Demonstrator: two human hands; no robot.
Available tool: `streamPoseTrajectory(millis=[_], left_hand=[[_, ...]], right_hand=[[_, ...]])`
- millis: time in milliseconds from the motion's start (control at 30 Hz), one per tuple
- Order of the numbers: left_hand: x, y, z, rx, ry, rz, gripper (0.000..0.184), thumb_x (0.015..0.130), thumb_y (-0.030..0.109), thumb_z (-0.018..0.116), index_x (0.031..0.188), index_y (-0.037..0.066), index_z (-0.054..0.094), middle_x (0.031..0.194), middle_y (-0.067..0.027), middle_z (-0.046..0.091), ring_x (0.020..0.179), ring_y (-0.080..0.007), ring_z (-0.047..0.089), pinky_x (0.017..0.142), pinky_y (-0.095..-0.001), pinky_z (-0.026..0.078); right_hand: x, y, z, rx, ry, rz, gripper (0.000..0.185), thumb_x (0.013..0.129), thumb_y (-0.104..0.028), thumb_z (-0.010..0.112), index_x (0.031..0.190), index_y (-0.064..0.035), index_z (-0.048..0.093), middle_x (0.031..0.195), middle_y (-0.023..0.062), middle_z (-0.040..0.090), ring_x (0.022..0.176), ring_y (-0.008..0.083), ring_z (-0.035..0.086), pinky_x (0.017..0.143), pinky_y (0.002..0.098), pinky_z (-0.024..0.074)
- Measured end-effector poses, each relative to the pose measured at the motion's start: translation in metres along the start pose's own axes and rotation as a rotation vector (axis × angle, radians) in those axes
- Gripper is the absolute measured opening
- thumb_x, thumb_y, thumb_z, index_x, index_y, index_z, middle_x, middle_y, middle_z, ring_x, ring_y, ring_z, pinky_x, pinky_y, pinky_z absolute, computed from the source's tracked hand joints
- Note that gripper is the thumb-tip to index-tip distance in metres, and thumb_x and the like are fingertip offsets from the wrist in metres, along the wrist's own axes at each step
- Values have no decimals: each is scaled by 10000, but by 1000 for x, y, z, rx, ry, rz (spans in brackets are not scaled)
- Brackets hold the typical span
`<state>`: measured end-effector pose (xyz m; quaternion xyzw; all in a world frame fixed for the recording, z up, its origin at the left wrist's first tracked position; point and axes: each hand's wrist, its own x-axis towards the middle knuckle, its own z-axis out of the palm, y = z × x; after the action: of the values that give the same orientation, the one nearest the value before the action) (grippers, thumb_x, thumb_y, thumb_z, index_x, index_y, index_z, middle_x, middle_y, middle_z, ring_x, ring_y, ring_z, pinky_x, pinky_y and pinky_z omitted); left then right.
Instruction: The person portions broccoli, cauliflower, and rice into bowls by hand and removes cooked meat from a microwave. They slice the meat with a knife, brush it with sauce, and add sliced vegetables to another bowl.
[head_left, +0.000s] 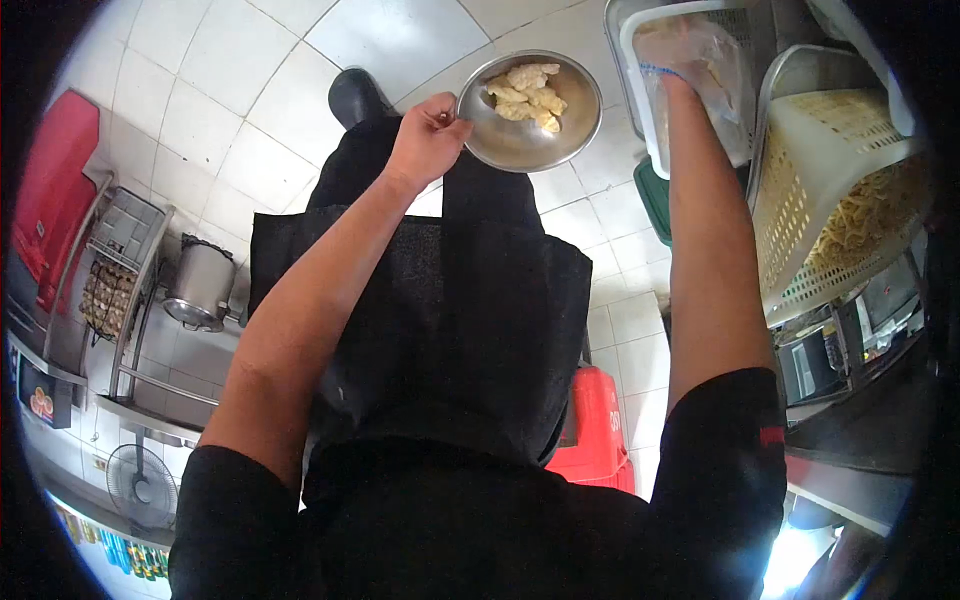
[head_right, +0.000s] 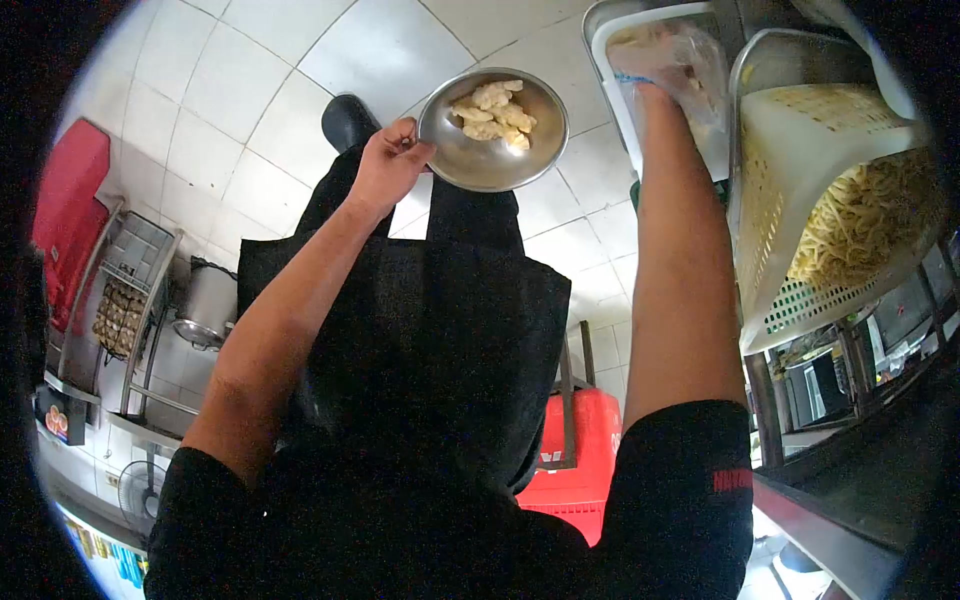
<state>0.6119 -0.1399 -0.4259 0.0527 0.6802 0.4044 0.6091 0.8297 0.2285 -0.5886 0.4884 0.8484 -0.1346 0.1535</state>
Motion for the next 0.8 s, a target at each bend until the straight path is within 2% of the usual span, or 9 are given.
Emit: streamPoseTrajectory(millis=[167,367,433,533,600,667,800], left_hand=[[-1,-18,-5,-26,-42,8,112,876,1,570,778,50,545,719,37,548,656,-39,516,595,-220,460],[-5,-6,-9,-58,-42,-46,111,871,-3,566,776,53,548,723,41,551,670,-35,514,620,-227,457],[-5,-6,-5,-126,-51,1,104,867,-10,561,782,50,550,732,35,558,686,-44,530,641,-230,466],[-1,-11,-6,-57,-57,-35,101,869,-14,557,789,47,550,743,28,565,704,-52,550,652,-231,484],[-3,-11,-3,-107,-50,-71,94,871,-14,558,797,44,555,748,23,570,711,-57,560,661,-237,497],[-3,-6,0,-116,-44,-89,89,873,-11,560,802,43,559,752,20,574,713,-61,566,669,-242,505],[-2,-6,3,-68,-51,-94,86,878,-4,560,807,44,564,753,17,581,711,-66,572,679,-249,512]], right_hand=[[-12,-18,13,-146,48,-49,371,794,-271,577,1074,-37,648,1037,180,642,961,341,613,865,432,484],[-21,-17,27,-226,76,-89,390,813,-315,548,1086,-54,650,1069,192,640,995,358,609,884,452,472],[-25,-12,29,-258,53,-90,398,819,-329,539,1090,-60,650,1079,196,639,1006,364,607,891,459,468],[-34,-11,30,-307,5,-85,409,829,-351,524,1096,-69,651,1095,203,638,1023,372,605,900,469,462],[-36,-15,29,-275,23,-81,417,835,-366,515,1100,-75,652,1106,207,638,1034,377,604,907,476,458],[-40,-21,28,-168,158,-98,435,836,-391,501,1075,-63,659,1079,203,647,999,379,617,873,470,479],[-38,-19,30,-231,213,-140,427,835,-370,519,1081,-45,649,1067,184,654,981,365,624,850,447,493]])
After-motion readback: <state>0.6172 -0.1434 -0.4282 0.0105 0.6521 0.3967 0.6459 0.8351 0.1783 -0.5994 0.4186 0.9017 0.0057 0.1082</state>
